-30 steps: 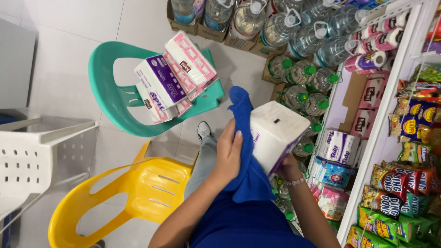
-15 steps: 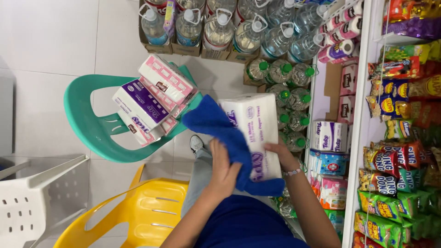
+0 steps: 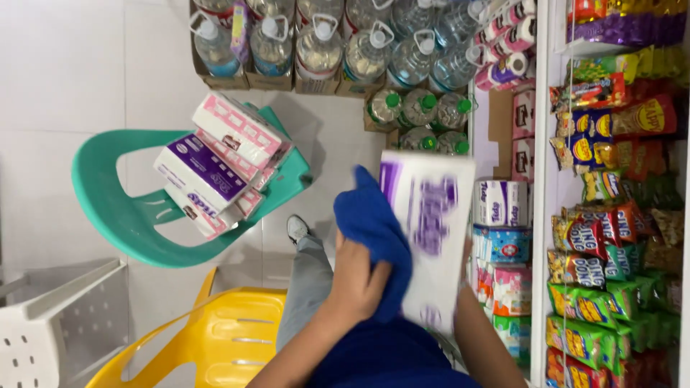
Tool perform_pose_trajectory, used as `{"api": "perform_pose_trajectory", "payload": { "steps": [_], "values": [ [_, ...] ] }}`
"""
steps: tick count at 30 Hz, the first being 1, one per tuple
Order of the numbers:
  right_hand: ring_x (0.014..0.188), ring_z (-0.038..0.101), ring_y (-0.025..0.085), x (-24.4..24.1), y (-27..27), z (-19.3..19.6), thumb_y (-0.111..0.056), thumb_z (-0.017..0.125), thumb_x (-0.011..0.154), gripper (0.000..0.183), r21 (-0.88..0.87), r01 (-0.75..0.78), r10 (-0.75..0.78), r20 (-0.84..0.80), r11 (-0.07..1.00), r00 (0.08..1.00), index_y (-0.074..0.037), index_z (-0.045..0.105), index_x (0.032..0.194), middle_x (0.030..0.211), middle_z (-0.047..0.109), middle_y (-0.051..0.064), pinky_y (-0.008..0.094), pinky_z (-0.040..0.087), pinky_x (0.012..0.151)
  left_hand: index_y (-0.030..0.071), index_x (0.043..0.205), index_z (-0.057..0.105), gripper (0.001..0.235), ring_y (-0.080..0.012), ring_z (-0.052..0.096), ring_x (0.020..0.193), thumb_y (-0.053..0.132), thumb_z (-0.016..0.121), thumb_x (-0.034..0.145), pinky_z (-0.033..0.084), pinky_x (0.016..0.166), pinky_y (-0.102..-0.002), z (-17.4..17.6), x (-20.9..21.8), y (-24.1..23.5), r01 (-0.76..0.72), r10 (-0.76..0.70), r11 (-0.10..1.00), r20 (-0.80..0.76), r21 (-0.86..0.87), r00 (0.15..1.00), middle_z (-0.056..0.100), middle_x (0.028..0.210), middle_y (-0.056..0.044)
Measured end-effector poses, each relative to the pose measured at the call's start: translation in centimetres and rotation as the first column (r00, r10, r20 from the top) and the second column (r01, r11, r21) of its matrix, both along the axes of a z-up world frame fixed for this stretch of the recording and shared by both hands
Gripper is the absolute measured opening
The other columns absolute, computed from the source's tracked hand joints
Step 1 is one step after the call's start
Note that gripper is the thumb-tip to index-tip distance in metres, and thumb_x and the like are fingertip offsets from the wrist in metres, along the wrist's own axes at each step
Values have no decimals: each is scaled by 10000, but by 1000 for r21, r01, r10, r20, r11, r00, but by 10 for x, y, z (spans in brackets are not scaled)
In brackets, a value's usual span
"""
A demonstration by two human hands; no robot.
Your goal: The person picks up packages of tissue paper from a store shelf and wipes them with a blue cloth. They handle the packages one by one, cleaning the exterior before placing them on a green plastic chair.
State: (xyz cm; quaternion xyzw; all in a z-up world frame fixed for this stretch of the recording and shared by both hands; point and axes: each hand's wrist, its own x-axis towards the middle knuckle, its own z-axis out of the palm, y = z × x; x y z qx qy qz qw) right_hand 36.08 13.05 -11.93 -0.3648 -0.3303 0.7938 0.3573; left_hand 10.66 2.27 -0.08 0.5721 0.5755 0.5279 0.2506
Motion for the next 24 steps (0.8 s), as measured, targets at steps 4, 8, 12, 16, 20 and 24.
{"api": "perform_pose_trajectory", "payload": {
  "steps": [4, 8, 12, 16, 20, 24],
  "values": [
    [1139, 658, 251, -3, 2, 6, -404, 832, 783, 834, 208, -137, 119, 97, 968, 988, -19, 492, 1441, 1339, 625, 169, 409, 567, 976, 1, 1418, 539, 439, -401, 549, 1361, 215, 529, 1035, 404, 1184, -461, -162, 34, 2, 4, 17, 999, 407, -51, 913, 581, 1424, -243],
    [1189, 632, 218, -4, -2, 10, -407, 874, 734, 882, 388, -268, 195, 217, 882, 957, -67, 483, 1448, 1388, 606, 131, 402, 547, 1020, 74, 1507, 429, 530, -343, 515, 1337, 280, 531, 1029, 436, 1127, -390, -310, 96, -57, 138, 176, 956, 879, -260, 443, 526, 1483, -158],
    [1142, 681, 239, -66, 2, 128, -373, 952, 590, 1107, 180, -391, 284, 435, 902, 855, -136, 393, 1516, 1405, 601, 122, 437, 587, 963, 48, 1504, 444, 493, -399, 538, 1374, 201, 520, 1042, 433, 1167, -412, -267, 72, -62, -179, 255, 948, 287, -264, 923, 529, 1505, -273],
    [1217, 606, 221, -5, -41, 21, -364, 962, 595, 1035, 139, -407, 324, 405, 903, 855, -64, 435, 1433, 1353, 594, 120, 418, 536, 1001, 28, 1502, 455, 468, -440, 556, 1401, 142, 513, 1052, 431, 1197, -428, -134, 7, -26, -366, 324, 925, -291, -103, 900, 531, 1522, -360],
    [1108, 713, 359, 8, -51, -15, -344, 806, 880, 674, -104, -188, 186, -26, 977, 982, 73, 573, 1355, 1207, 683, 247, 478, 626, 894, -48, 1442, 425, 576, -406, 572, 1256, 166, 611, 940, 402, 1102, -425, -48, -57, 9, -221, 434, 854, 410, -471, 802, 594, 1321, -266],
    [1087, 731, 339, 0, -48, -18, -333, 667, 1149, 478, -149, -53, -17, -434, 987, 901, 80, 567, 1367, 1263, 670, 282, 447, 640, 765, -18, 975, 696, 234, -376, 528, 1194, 76, 707, 761, 403, 1083, -405, 4, -101, 19, -226, 241, 966, 122, -125, 963, 558, 1181, -230]
  ]
}}
